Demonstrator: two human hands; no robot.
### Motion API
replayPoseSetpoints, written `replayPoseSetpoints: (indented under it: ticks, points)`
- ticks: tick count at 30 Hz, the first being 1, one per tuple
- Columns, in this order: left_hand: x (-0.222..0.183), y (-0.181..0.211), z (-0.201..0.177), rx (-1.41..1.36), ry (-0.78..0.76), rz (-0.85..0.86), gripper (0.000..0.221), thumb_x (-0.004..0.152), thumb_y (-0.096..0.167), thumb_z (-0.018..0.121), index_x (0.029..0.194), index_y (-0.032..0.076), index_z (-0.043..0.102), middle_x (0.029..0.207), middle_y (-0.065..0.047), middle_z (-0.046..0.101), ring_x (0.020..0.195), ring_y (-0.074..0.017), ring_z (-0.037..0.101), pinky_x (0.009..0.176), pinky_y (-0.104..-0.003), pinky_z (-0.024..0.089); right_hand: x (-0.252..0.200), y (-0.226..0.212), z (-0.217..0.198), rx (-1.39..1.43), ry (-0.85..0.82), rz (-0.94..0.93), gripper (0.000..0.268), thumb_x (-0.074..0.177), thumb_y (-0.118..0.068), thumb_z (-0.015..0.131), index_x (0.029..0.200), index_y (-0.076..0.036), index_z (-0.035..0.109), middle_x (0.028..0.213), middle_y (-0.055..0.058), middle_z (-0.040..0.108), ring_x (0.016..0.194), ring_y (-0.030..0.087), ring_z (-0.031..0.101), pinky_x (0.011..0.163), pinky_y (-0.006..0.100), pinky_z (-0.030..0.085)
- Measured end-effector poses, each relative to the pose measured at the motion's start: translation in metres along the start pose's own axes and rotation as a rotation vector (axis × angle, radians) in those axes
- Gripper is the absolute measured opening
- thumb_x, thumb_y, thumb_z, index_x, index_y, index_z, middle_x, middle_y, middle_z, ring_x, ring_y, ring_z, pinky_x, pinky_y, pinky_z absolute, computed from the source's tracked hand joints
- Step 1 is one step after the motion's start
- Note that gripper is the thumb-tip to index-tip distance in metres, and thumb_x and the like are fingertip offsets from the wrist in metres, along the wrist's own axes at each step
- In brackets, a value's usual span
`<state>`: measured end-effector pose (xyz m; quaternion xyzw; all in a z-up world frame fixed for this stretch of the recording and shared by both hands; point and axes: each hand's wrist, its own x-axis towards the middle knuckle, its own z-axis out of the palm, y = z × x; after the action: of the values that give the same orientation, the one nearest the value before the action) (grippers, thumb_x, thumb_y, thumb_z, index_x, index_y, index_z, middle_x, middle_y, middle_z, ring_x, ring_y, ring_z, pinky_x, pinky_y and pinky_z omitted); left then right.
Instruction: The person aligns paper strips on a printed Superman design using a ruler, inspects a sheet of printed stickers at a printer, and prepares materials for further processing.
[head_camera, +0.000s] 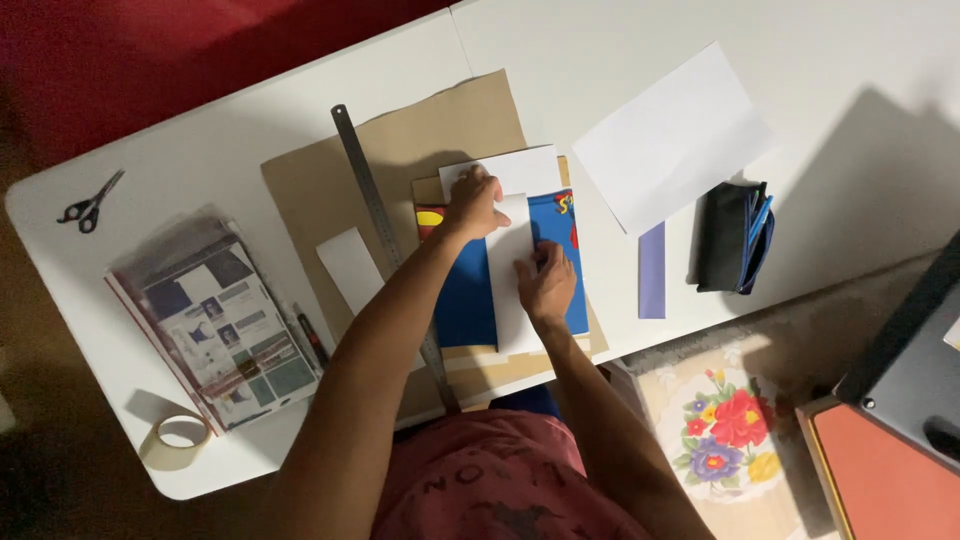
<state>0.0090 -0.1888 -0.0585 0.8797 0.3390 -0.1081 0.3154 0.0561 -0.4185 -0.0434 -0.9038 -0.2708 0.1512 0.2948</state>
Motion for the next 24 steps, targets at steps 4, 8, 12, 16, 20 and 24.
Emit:
replayPoseSetpoints:
  ticks: [4, 8, 12, 16, 20, 24]
  points:
    - [-0.004, 0.013, -0.01, -0.001, 0.007, 0.029, 0.06, 0.076, 0.044, 0.104, 0.112, 0.017, 0.064, 0.13, -0.013, 0.055, 0.125, -0.0469, 0.065, 0.108, -0.057, 0.052, -0.001, 0.003, 0.007, 0.004, 0.0, 0.073, 0.054, 0.079, -0.033, 0.097, 0.12, -0.023, 0.064, 0.101, 0.0, 0.077, 0.099, 0.035, 0.077, 0.091, 0.055, 0.059]
    - [-0.008, 0.018, -0.016, 0.001, 0.03, 0.045, 0.071, 0.076, 0.044, 0.104, 0.123, 0.01, 0.064, 0.126, -0.02, 0.061, 0.124, -0.0483, 0.066, 0.106, -0.059, 0.055, -0.032, -0.044, -0.037, -0.089, 0.016, 0.034, 0.077, 0.067, -0.049, 0.103, 0.125, -0.02, 0.06, 0.109, 0.004, 0.067, 0.103, 0.036, 0.072, 0.092, 0.055, 0.059]
    - [0.001, 0.016, -0.006, 0.026, 0.033, 0.027, 0.067, 0.077, 0.05, 0.103, 0.118, 0.012, 0.066, 0.123, -0.017, 0.063, 0.121, -0.0454, 0.068, 0.103, -0.057, 0.056, -0.083, -0.046, -0.036, -0.298, -0.073, -0.096, 0.125, 0.048, -0.059, 0.107, 0.151, -0.013, 0.051, 0.142, 0.014, 0.051, 0.123, 0.039, 0.059, 0.105, 0.055, 0.049]
    - [0.006, 0.01, 0.004, 0.032, 0.037, 0.018, 0.068, 0.076, 0.052, 0.103, 0.117, 0.012, 0.067, 0.122, -0.016, 0.063, 0.121, -0.0451, 0.068, 0.102, -0.058, 0.056, -0.109, -0.022, -0.018, -0.236, -0.046, -0.104, 0.113, 0.055, -0.045, 0.105, 0.148, -0.014, 0.049, 0.142, 0.015, 0.048, 0.122, 0.041, 0.056, 0.101, 0.054, 0.048]
    - [0.005, 0.001, 0.004, -0.067, 0.053, 0.084, 0.057, 0.078, 0.042, 0.104, 0.117, 0.014, 0.073, 0.12, -0.014, 0.065, 0.121, -0.0434, 0.069, 0.105, -0.055, 0.056, -0.115, -0.011, -0.017, -0.192, 0.046, -0.141, 0.094, 0.06, -0.041, 0.093, 0.141, -0.015, 0.054, 0.141, 0.015, 0.05, 0.119, 0.041, 0.056, 0.099, 0.054, 0.046]
    - [0.004, -0.008, 0.007, -0.159, 0.107, 0.117, 0.051, 0.083, 0.034, 0.103, 0.121, 0.015, 0.075, 0.116, -0.011, 0.068, 0.119, -0.0407, 0.071, 0.107, -0.051, 0.057, -0.114, -0.005, -0.02, -0.192, 0.076, -0.125, 0.083, 0.065, -0.041, 0.087, 0.139, -0.017, 0.058, 0.14, 0.012, 0.051, 0.121, 0.04, 0.056, 0.099, 0.056, 0.047]
